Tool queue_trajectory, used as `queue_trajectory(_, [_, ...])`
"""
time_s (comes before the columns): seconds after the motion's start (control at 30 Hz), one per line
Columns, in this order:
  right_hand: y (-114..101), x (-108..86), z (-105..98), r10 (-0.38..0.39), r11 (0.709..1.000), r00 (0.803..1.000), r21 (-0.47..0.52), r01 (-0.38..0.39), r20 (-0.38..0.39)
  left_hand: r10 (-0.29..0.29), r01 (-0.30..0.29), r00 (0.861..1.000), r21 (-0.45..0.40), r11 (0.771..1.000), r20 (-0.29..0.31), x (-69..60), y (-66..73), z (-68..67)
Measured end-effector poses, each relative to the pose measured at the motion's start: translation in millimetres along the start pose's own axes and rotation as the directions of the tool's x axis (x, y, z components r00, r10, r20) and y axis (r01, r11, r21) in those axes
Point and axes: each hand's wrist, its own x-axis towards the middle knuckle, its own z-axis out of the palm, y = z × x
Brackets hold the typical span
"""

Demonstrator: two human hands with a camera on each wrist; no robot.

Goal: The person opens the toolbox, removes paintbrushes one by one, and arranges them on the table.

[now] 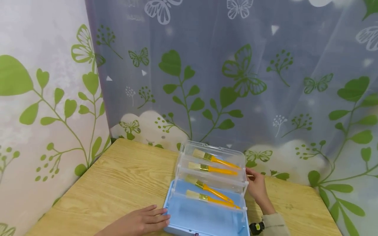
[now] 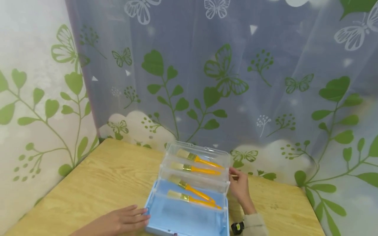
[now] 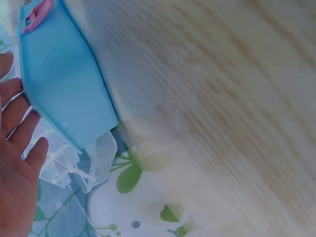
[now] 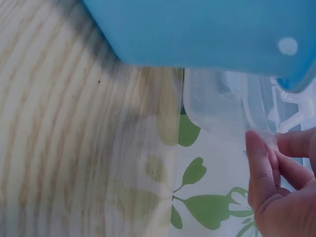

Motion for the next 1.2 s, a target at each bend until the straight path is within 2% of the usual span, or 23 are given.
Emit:
queue_trajectory(0.3, [8, -1.3, 1, 0.096, 0.992, 0.988, 0.072, -0.105, 0.119, -0.008, 0.008, 1.000, -0.001, 1.000, -0.017, -9.3, 4.2, 2.6])
queue_trajectory(0.5, [11, -0.8, 1, 0.100, 0.986, 0.981, 0.119, -0.120, 0.166, -0.004, 0.003, 0.999, -0.007, 1.000, -0.033, -10.9, 4.6, 2.4])
queue_trajectory(0.67, [17, 2.1, 0, 0.127, 0.980, 0.973, 0.125, -0.153, 0.192, -0.019, 0.019, 1.000, -0.020, 1.000, -0.012, -9.9, 4.2, 3.6])
queue_trajectory(0.73, [20, 3.2, 0, 0.149, 0.977, 0.967, 0.118, -0.176, 0.207, -0.025, 0.025, 1.000, -0.023, 0.999, -0.008, -10.1, 3.5, 4.3])
queue_trajectory(0.93, [25, 5.5, 3, 0.231, 0.955, 0.938, 0.124, -0.269, 0.259, 0.014, -0.014, 0.999, -0.005, 1.000, -0.047, -12.2, -1.2, 6.3])
queue_trajectory(1.07, [22, 8.2, 3, 0.261, 0.948, 0.933, 0.119, -0.296, 0.247, 0.019, -0.019, 0.997, 0.008, 1.000, -0.069, -11.4, -4.0, 7.5])
queue_trajectory(1.2, [19, 8.9, 6, 0.285, 0.942, 0.931, 0.111, -0.316, 0.228, 0.051, -0.049, 0.996, 0.034, 0.998, -0.078, -11.7, -5.7, 12.4])
